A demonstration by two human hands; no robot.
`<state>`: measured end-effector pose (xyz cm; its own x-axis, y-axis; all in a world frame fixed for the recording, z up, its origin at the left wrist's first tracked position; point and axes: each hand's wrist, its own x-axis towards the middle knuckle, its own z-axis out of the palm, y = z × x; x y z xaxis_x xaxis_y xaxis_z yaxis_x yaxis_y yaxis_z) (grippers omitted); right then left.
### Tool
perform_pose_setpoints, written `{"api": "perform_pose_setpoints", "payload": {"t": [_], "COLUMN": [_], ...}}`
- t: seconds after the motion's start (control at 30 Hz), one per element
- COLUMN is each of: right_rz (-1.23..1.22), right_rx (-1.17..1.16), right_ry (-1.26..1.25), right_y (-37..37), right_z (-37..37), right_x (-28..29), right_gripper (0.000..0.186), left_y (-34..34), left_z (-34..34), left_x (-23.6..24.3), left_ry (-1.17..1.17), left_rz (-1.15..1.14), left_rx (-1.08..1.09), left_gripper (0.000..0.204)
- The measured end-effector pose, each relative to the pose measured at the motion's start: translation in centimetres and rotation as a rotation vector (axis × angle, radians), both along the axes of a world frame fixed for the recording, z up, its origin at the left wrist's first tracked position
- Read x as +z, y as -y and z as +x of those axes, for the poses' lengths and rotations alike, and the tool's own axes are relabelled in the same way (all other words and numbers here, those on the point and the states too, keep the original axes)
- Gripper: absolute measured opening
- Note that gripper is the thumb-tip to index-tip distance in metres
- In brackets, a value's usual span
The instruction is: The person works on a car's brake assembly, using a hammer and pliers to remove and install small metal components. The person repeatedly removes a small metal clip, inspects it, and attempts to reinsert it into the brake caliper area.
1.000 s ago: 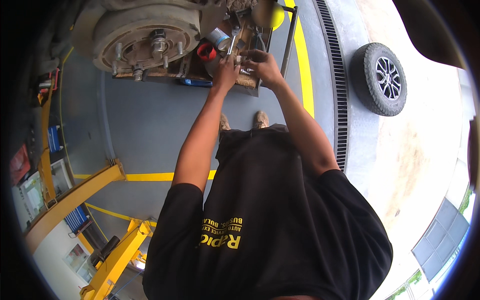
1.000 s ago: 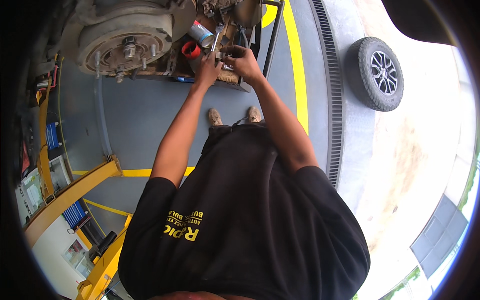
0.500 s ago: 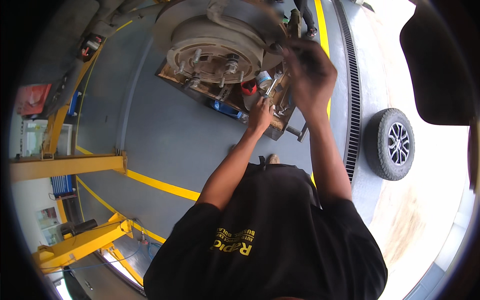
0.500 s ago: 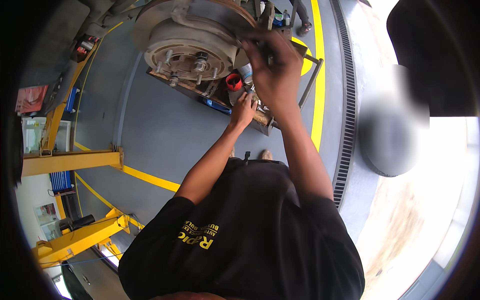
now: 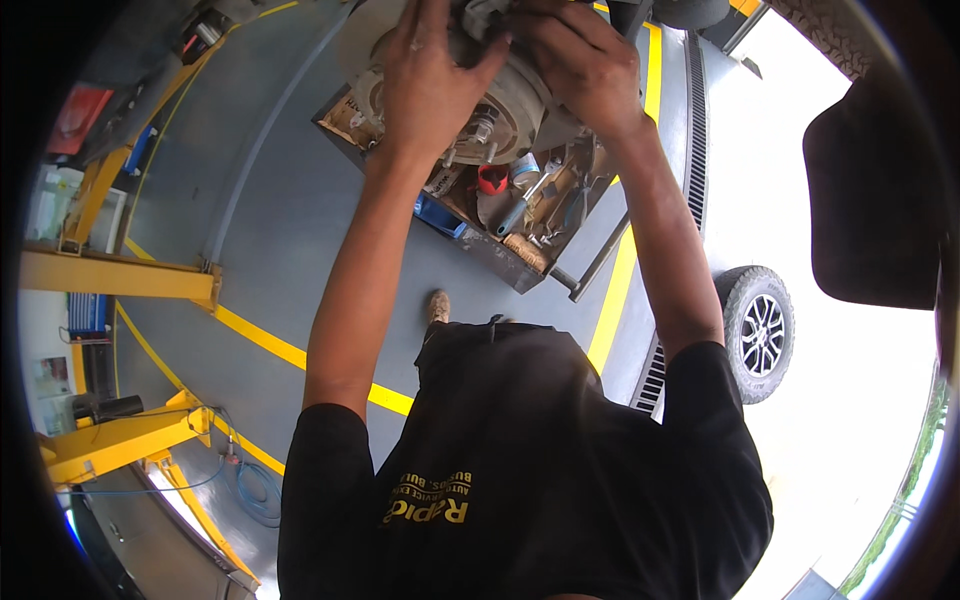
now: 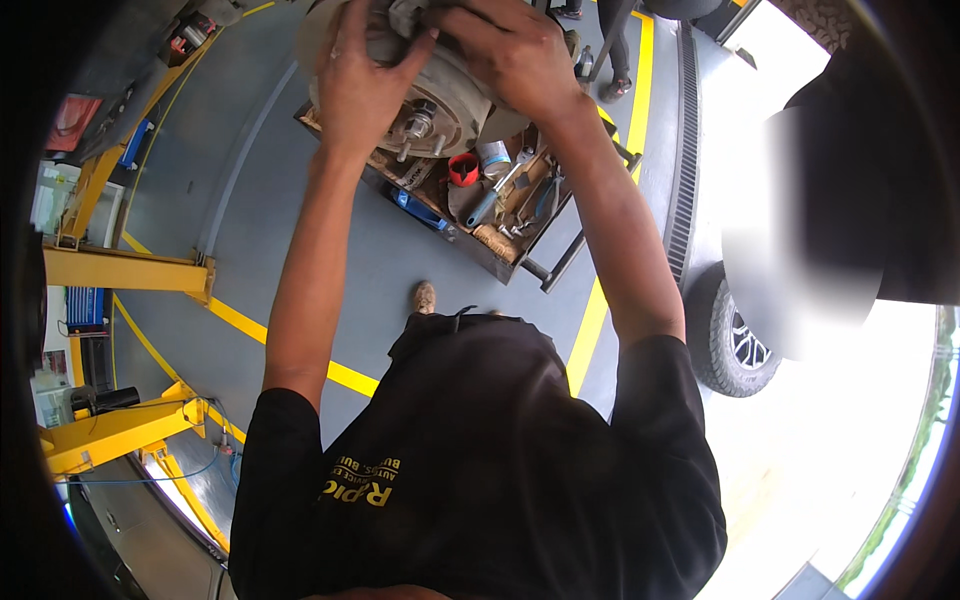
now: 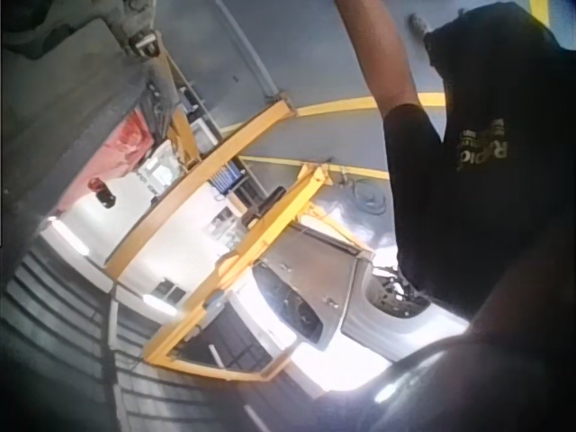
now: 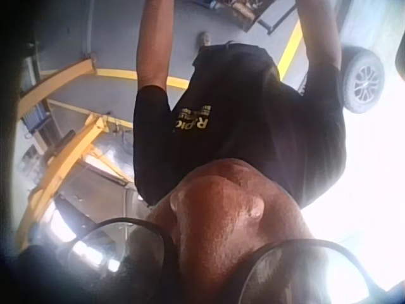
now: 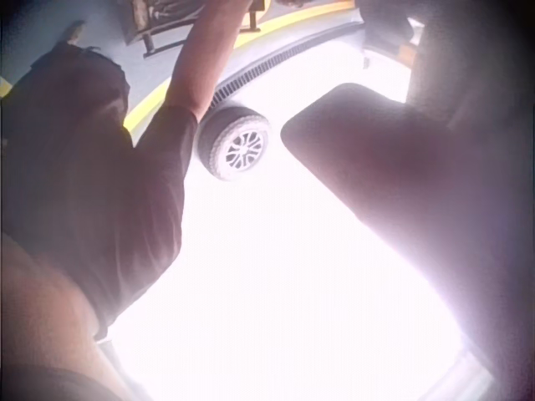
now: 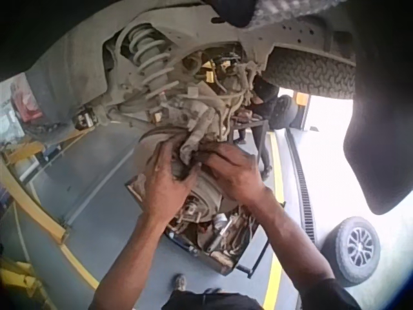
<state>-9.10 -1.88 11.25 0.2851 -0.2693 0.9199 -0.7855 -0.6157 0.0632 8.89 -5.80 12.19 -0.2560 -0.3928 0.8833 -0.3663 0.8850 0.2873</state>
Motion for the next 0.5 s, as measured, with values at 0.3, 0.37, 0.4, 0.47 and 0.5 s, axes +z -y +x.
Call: {"api": "perform_pose_setpoints", "payload": {"t": [0.3,0.37,0.4,0.47,0.5], "right_rz": [0.076,0.046,0.021,-0.012,-0.020], "right_rx": [0.033,0.031,0.039,0.012,-0.023], "right_ry": [0.142,0.154,0.171,0.179,0.169], "right_y": [0.3,0.3,0.6,0.9,0.9], "right_z": [-0.2,0.0,0.2,0.5,0.6], "right_x": [-0.6,-0.6,-0.8,-1.0,-1.1], "right_gripper": [0.028,0.028,0.027,0.027,0.027], "left_y": [0.6,0.6,0.7,0.7,0.8], "left_z": [-0.8,-0.9,-1.0,-1.2,-1.3], "left_x": [-1.3,-1.4,-1.4,-1.5,-1.5], "left_ry": [-0.092,-0.104,-0.112,-0.129,-0.137], "left_rz": [-0.083,-0.079,-0.077,-0.070,-0.065], "left_rx": [0.057,0.053,0.047,0.036,0.031], "left_gripper": [0.046,0.045,0.045,0.046,0.046]}}
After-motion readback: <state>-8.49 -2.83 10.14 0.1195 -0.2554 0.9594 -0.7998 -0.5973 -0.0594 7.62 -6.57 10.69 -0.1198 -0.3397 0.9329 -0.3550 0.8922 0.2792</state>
